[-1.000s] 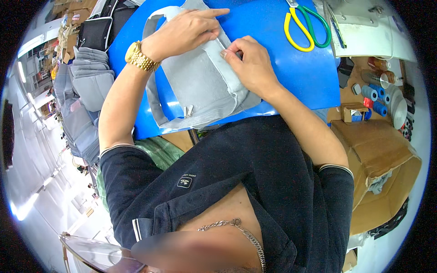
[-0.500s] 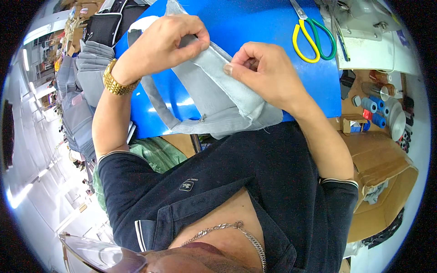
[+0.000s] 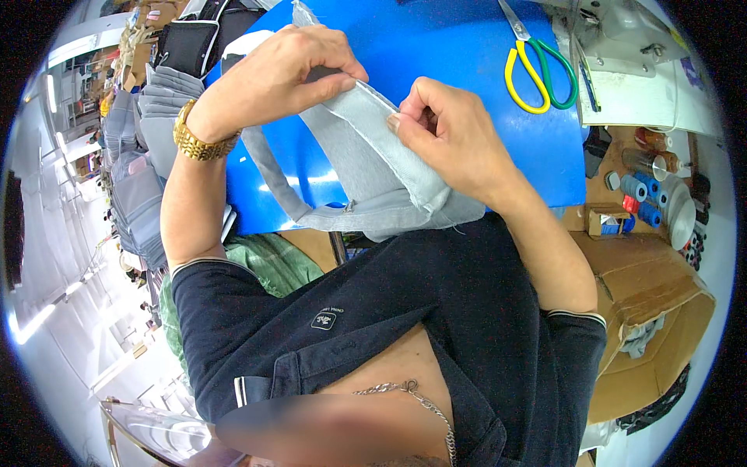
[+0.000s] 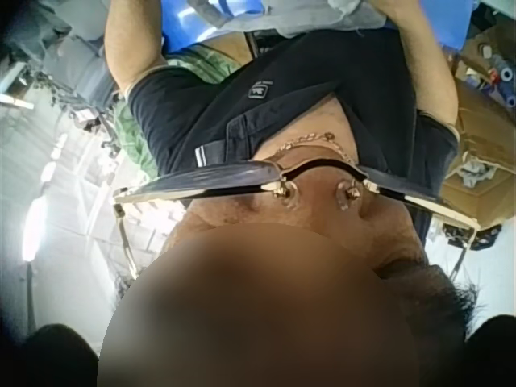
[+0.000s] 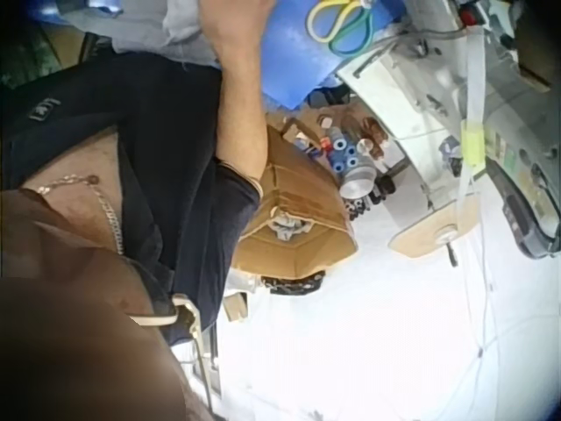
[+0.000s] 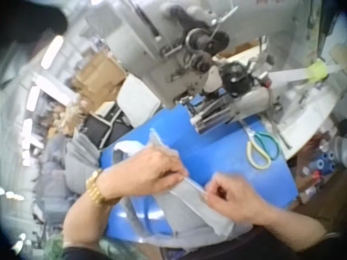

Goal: Sewing together grey fabric panels and bag components using an industrial sewing machine.

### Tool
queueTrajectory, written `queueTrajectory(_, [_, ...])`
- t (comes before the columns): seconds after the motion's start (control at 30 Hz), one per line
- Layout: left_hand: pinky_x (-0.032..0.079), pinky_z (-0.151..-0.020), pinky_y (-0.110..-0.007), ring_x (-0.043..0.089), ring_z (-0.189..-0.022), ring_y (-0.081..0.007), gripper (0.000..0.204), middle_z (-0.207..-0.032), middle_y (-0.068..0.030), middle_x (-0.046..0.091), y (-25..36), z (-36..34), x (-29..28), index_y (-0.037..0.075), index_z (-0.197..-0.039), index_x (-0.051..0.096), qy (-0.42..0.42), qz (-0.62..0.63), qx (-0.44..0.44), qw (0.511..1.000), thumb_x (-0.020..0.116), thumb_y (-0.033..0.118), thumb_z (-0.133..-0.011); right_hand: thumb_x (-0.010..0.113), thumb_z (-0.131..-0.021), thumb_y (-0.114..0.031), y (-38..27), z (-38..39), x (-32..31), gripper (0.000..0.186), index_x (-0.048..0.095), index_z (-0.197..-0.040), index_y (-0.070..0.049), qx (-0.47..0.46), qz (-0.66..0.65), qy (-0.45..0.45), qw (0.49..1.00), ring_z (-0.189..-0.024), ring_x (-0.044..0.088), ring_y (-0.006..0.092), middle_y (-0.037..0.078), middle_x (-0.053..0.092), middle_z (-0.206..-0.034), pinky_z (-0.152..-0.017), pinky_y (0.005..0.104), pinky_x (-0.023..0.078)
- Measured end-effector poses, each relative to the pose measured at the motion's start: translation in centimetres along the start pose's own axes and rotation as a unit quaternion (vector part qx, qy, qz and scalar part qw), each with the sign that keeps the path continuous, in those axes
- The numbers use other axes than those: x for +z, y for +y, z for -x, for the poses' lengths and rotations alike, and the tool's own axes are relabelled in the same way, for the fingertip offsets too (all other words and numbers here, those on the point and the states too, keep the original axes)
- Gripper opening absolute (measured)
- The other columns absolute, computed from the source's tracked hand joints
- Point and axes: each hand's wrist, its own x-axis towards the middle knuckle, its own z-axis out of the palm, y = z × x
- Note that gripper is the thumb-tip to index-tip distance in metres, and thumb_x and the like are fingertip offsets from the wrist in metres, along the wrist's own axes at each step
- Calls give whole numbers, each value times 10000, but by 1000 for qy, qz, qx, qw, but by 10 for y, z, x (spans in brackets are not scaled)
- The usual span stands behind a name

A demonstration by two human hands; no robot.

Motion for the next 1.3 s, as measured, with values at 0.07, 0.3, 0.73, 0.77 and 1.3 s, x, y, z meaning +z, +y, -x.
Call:
queueTrajectory(0.07, [489, -680, -355, 617, -765, -271, 146, -850, -112, 642, 0, -1, -1, 16, -914, 686, -3, -4, 3, 1000, 647, 146, -863, 679, -860, -146, 1, -1, 0, 202, 545, -765, -30, -8, 0, 2, 1000, -538, 405, 57, -1, 497, -605, -471, 250, 323])
queueTrajectory(0.3, [473, -691, -358, 605, -764, -269, 112, -843, -100, 636, -9, -8, 2, 15, -900, 661, 54, -66, 23, 996, 618, 116, -876, 683, -859, -136, 2, -13, -7, 205, 538, -758, -32, 7, -55, 6, 998, -580, 409, 36, -27, 513, -647, -487, 231, 329])
queueTrajectory(0.73, [473, -712, -238, 586, -796, -98, 142, -851, -34, 650, -47, -33, -29, 6, -931, 653, 90, 177, -105, 974, 661, 117, -844, 672, -877, -90, -31, -63, -50, 191, 544, -742, -43, 16, -74, -44, 996, -608, 485, 4, -40, 563, -669, -526, 194, 367])
queueTrajectory(0.77, [500, -765, -267, 627, -811, -146, 204, -846, -79, 675, -49, -34, -29, -11, -947, 656, 106, 182, -104, 972, 660, 144, -814, 672, -877, -90, -34, -65, -52, 191, 544, -742, -43, 14, -75, -44, 996, -608, 485, 4, -40, 563, -669, -526, 194, 367])
queueTrajectory(1.3, [507, -676, -311, 631, -768, -171, 294, -899, -59, 699, -81, -57, -32, 29, -1017, 687, 144, -23, -73, 987, 745, 249, -831, 684, -871, -140, -30, -78, -52, 183, 594, -761, -25, -1, -99, 61, 993, -607, 497, 16, -35, 566, -676, -533, 196, 378])
